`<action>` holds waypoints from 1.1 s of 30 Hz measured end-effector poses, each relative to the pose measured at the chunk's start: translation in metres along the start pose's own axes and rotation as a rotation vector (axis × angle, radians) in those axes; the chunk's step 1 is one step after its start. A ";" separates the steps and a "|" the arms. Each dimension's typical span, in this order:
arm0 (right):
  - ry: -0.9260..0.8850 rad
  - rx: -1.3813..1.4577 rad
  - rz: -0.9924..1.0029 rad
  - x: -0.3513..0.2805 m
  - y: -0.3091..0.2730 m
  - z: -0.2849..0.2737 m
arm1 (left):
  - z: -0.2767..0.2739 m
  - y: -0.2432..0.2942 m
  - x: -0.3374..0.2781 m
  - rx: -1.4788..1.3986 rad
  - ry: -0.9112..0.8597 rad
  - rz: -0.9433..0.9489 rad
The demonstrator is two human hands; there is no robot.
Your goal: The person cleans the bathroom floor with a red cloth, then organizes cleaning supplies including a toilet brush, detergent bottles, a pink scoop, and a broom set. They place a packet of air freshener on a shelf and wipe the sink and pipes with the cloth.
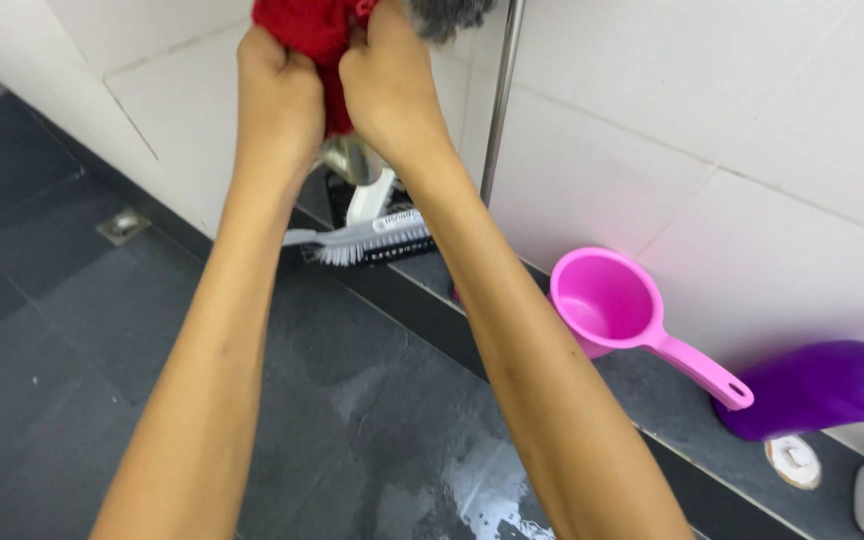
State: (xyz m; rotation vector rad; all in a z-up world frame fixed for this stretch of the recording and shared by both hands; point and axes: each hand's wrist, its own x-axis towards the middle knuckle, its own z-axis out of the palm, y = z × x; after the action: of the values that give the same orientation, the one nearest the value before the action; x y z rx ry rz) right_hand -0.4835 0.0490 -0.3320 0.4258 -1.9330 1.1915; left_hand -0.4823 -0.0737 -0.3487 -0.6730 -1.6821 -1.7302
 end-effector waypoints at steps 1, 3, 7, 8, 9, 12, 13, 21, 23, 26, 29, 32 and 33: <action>0.006 -0.027 0.003 -0.006 -0.004 0.000 | 0.000 -0.010 0.002 0.007 -0.012 0.114; 0.013 -0.028 0.008 -0.015 -0.017 -0.010 | 0.003 0.020 -0.021 0.107 0.042 0.219; 0.000 -0.136 0.130 -0.046 -0.021 -0.040 | 0.009 0.061 -0.064 0.403 0.085 0.258; 0.000 -0.136 0.128 -0.050 -0.019 -0.039 | 0.014 0.063 -0.069 0.403 0.086 0.259; 0.057 -0.138 0.231 -0.053 -0.017 -0.038 | 0.019 0.065 -0.074 0.460 0.165 0.275; 0.080 -0.096 0.455 -0.068 0.003 -0.023 | 0.021 0.065 -0.090 0.624 0.145 0.254; 0.054 -0.065 0.570 -0.072 0.012 -0.018 | 0.021 0.065 -0.093 0.712 0.046 0.221; -0.162 0.094 0.128 -0.095 -0.003 -0.011 | -0.014 -0.003 -0.083 0.288 0.102 -0.218; -0.138 0.089 0.072 -0.103 -0.010 -0.015 | -0.011 -0.016 -0.087 0.221 0.115 -0.308; -0.040 -0.006 0.072 -0.099 -0.009 -0.008 | -0.009 -0.018 -0.086 0.307 0.064 -0.265; -0.027 -0.156 0.157 -0.106 -0.004 -0.008 | 0.000 0.004 -0.100 0.487 0.097 -0.138; 0.000 -0.262 0.165 -0.109 -0.007 -0.018 | 0.012 0.011 -0.115 0.418 0.080 -0.010; 0.005 -0.153 0.185 -0.110 -0.011 -0.021 | 0.014 0.011 -0.120 0.328 0.059 0.035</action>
State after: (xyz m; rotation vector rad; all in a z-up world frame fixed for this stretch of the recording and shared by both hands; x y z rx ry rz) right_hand -0.3992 0.0478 -0.4060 0.1661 -2.0772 1.1468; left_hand -0.3945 -0.0493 -0.4283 -0.4912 -1.8437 -1.3907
